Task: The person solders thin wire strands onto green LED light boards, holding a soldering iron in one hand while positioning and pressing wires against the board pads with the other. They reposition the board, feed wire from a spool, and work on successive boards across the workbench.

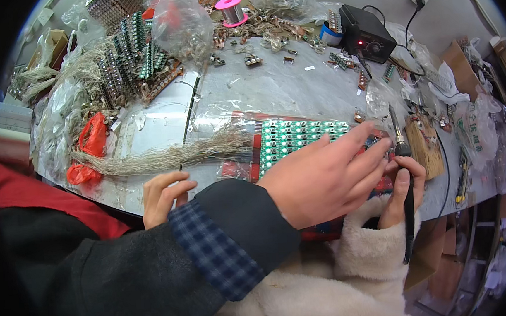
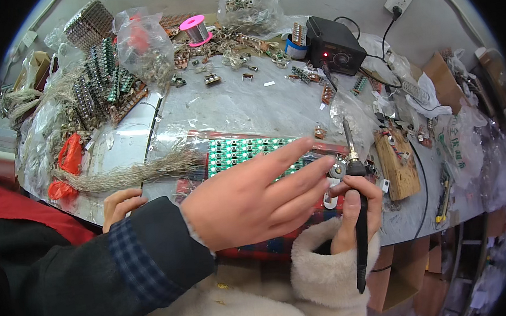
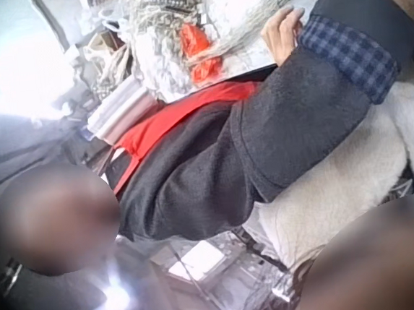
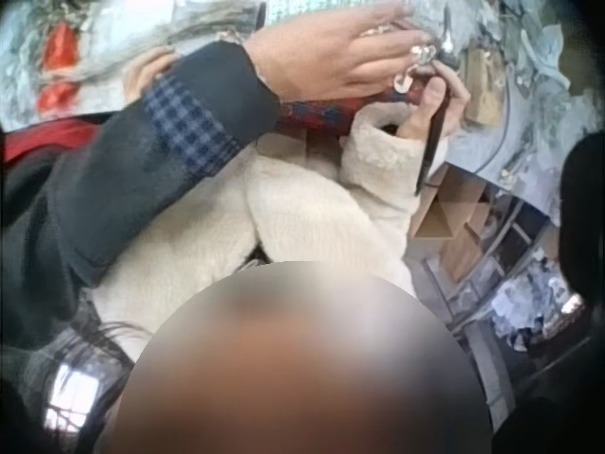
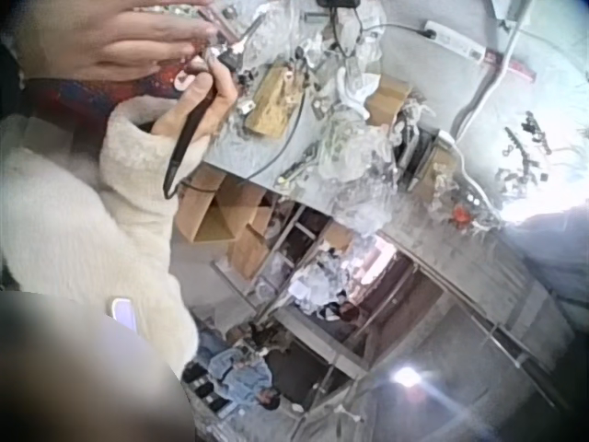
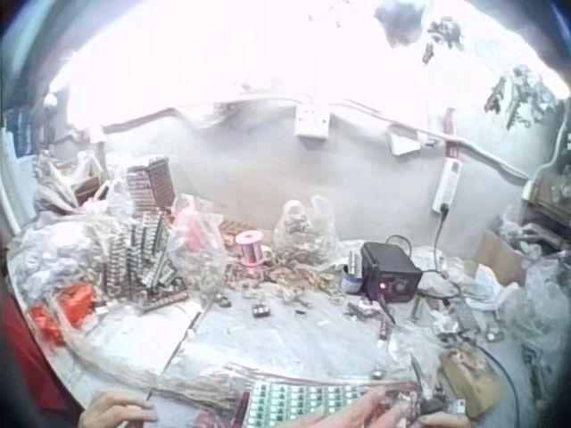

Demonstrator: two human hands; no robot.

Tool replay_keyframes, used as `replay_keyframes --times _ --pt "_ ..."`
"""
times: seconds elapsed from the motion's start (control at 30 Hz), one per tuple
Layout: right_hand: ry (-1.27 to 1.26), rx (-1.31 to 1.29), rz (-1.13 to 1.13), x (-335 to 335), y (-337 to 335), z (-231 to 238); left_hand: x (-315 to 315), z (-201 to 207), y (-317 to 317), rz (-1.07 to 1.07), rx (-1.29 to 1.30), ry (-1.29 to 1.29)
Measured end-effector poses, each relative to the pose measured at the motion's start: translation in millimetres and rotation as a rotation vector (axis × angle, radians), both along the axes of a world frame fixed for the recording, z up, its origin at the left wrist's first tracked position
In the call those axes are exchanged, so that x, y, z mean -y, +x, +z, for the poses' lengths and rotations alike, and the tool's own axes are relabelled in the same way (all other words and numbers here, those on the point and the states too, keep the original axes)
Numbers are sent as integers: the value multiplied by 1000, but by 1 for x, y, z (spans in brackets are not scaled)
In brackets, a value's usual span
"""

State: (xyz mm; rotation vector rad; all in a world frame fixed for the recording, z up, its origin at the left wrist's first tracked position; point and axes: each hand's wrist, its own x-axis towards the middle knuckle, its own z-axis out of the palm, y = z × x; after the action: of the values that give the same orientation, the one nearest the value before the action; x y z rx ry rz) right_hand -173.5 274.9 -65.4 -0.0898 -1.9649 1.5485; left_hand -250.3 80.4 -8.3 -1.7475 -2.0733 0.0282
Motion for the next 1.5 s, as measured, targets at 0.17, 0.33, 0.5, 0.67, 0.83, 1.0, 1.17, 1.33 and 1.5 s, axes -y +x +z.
replay_keyframes --times 0.17,0.33,0.5,0.67,0.83,1.0,1.17,1.33,1.5 --pt "15 66 17 1 -6 -4 27 -6 17 37 -20 -134" --pt "49 161 49 5 -13 -11 42 -28 16 227 282 -128" --pt "69 162 68 10 -18 -17 39 -41 10 188 374 24" --pt "63 176 37 9 -18 -18 54 -17 -10 65 273 -73" --pt "1 183 14 6 -16 -17 93 3 -34 175 244 -469" --pt "59 176 15 7 -19 -16 87 -13 -47 179 267 -442" --pt "83 197 10 10 -21 -14 96 -8 -52 -53 447 -352" --pt "74 158 71 10 -22 -15 102 -12 -46 -103 420 -193" --pt "122 152 76 10 -20 -15 93 -8 -2 364 674 70"
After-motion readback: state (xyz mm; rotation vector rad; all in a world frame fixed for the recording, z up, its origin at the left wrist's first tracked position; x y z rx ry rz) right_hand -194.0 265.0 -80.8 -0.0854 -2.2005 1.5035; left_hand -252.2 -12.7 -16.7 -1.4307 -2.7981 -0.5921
